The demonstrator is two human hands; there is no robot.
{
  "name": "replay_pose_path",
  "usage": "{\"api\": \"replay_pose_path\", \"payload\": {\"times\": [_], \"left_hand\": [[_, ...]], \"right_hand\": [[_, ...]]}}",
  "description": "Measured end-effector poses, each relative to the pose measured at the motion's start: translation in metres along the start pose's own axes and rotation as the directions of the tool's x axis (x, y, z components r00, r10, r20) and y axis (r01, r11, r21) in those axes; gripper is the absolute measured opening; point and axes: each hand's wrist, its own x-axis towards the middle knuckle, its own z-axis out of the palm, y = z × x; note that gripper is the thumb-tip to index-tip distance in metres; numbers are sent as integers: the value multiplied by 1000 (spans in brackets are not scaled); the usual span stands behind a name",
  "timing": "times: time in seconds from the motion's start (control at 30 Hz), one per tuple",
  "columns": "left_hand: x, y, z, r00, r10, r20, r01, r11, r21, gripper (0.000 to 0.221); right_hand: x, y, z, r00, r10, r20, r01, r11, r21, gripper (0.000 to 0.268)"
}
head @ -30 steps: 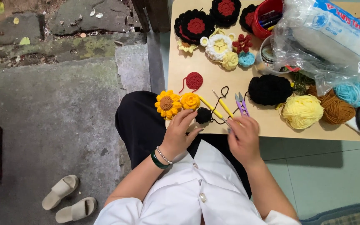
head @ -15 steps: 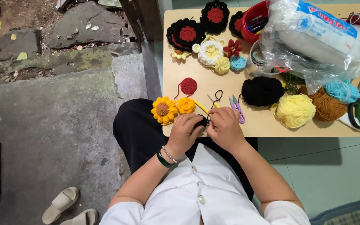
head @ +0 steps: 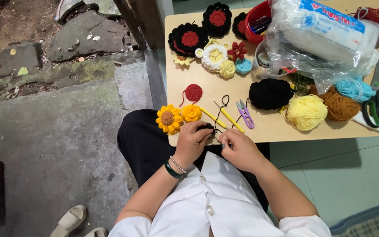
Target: Crocheting a small black circular piece using a crochet hook and yarn at a workspace.
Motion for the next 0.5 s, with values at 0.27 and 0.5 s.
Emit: {"api": "replay_pose_path", "payload": {"times": [0.27,0.5], "left_hand": [[-2,-1,1,999,-24,27,24,999,-20,8],[-4,-6,0,994,-68,85,73,995,-65,11]], "right_hand": [[-40,-10,-32,988,-116,104,53,879,473,14],[-53,-35,-53,837,-432,335,253,849,463,13]]}}
